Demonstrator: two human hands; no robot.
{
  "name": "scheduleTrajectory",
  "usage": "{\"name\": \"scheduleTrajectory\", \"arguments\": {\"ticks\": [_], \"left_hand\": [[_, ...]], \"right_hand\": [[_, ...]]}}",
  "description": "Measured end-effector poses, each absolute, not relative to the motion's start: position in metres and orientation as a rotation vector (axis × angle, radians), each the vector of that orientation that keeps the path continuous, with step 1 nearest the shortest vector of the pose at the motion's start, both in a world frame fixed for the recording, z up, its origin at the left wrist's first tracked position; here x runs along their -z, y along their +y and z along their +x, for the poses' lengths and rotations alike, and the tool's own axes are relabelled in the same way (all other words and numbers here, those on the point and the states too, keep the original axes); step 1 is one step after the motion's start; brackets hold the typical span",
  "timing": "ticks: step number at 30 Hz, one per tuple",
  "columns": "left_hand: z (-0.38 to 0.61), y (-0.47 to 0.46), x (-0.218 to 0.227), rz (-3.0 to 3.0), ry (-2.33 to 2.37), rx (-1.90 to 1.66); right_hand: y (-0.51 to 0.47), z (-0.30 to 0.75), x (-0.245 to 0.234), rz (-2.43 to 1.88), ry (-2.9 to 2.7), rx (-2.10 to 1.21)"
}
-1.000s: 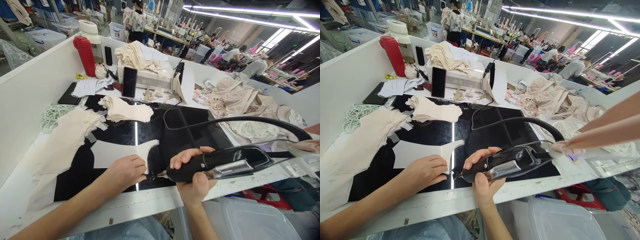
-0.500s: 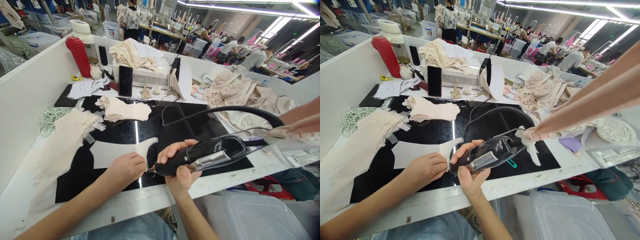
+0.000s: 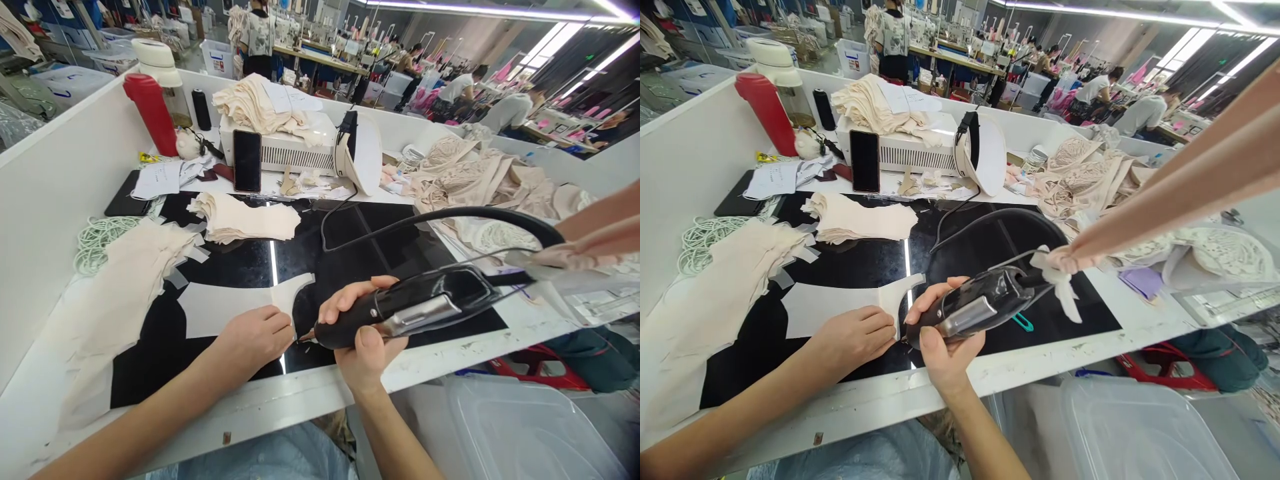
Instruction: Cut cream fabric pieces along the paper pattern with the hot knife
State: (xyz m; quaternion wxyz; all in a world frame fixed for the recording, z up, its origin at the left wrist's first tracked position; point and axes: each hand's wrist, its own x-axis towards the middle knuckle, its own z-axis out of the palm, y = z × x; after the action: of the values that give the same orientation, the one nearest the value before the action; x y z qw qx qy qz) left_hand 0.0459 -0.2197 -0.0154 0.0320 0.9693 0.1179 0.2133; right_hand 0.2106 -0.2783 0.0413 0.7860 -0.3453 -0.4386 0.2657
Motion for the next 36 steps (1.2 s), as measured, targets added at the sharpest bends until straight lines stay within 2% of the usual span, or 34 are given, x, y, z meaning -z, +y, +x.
{"name": "scheduleTrajectory", "arguments": {"ticks": [11, 36], "left_hand": [[0.041, -0.222, 0.013, 2.832, 0.525, -0.691], [0.037, -0.215, 0.005, 2.746, 0.566, -0.574]], "right_hand": [[-0.275, 0.204, -0.035, -0.722, -0.948, -0.571], [-0.274, 0.199, -0.030, -0.743, -0.982, -0.551]]}}
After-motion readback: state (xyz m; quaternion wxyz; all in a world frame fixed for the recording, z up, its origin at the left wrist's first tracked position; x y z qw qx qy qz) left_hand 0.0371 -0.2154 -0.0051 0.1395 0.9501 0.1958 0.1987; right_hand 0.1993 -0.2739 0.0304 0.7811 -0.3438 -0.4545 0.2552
